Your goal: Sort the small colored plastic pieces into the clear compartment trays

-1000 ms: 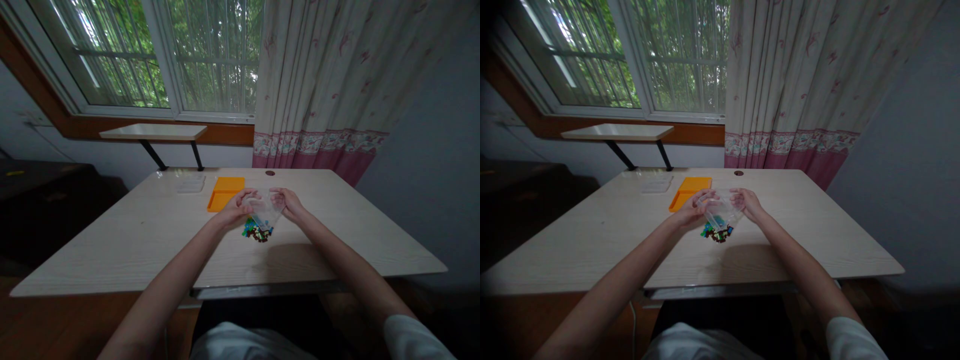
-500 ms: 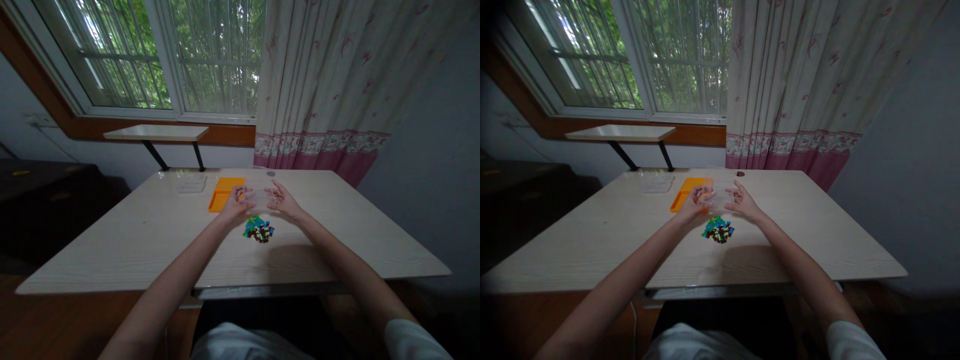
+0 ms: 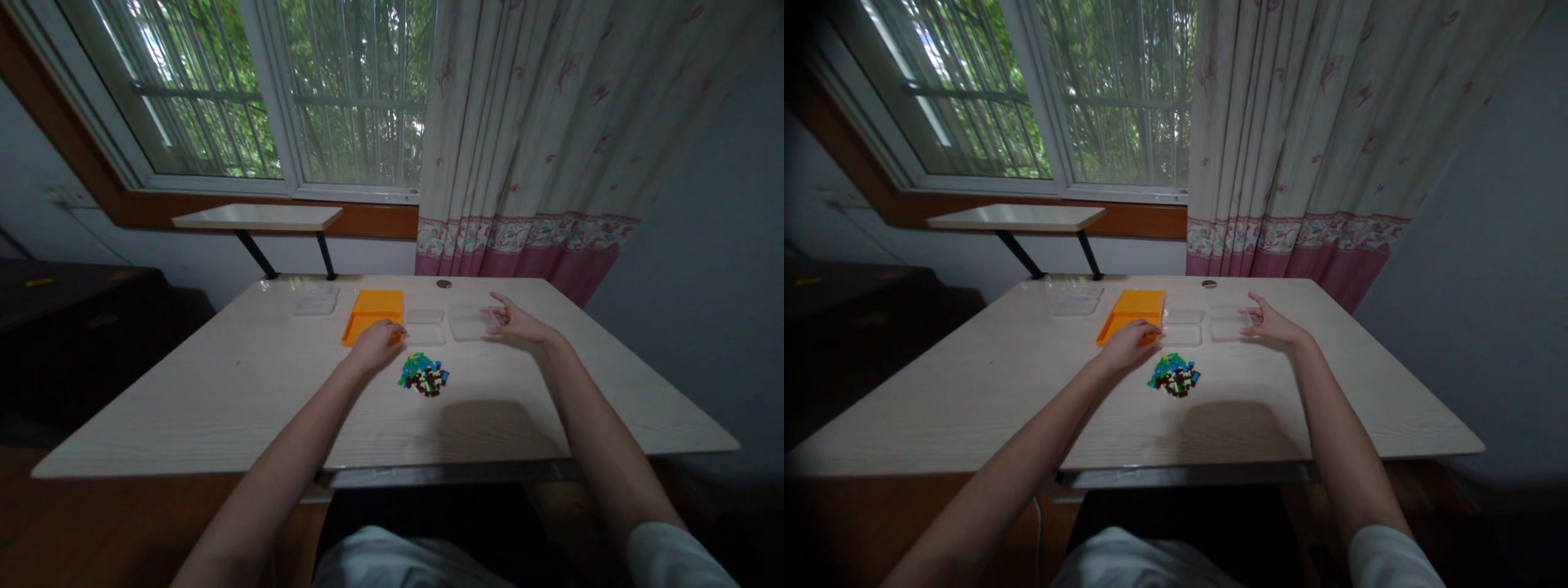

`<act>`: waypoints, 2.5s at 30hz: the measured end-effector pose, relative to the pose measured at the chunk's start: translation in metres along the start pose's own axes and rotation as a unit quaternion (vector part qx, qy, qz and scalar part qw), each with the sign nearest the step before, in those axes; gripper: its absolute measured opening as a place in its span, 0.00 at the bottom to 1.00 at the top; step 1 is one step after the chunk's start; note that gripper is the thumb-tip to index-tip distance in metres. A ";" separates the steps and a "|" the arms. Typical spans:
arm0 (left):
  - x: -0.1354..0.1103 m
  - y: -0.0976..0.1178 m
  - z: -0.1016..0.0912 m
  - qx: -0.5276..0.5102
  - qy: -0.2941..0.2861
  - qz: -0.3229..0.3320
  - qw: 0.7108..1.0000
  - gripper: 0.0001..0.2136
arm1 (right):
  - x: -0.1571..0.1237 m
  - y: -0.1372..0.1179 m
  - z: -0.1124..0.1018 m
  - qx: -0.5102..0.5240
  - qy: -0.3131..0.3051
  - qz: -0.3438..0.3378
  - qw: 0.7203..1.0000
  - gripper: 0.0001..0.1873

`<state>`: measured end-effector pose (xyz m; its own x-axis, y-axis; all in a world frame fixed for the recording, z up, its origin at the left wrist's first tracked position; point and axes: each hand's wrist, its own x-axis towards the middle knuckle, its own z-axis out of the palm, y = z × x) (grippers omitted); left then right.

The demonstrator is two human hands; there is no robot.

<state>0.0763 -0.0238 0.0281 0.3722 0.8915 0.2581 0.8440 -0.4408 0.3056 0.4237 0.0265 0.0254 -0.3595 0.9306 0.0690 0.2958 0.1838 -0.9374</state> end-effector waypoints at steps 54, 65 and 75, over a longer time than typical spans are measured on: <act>-0.025 -0.163 -0.067 0.204 0.004 -0.224 0.953 0.22 | 0.006 0.028 0.010 0.048 -0.032 0.050 0.997 0.54; -0.006 -0.080 -0.078 -0.132 0.165 -0.096 0.973 0.22 | 0.001 -0.004 0.038 -0.079 0.225 -0.146 0.960 0.27; 0.000 0.037 -0.010 -0.260 0.102 0.102 0.955 0.19 | -0.026 -0.040 0.112 -0.205 0.019 -0.305 0.930 0.30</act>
<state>0.1035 -0.0413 0.0482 0.3796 0.7665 0.5180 0.4372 -0.6421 0.6297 0.3222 -0.0400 0.0231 -0.5420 0.6227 0.5644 0.3630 0.7792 -0.5110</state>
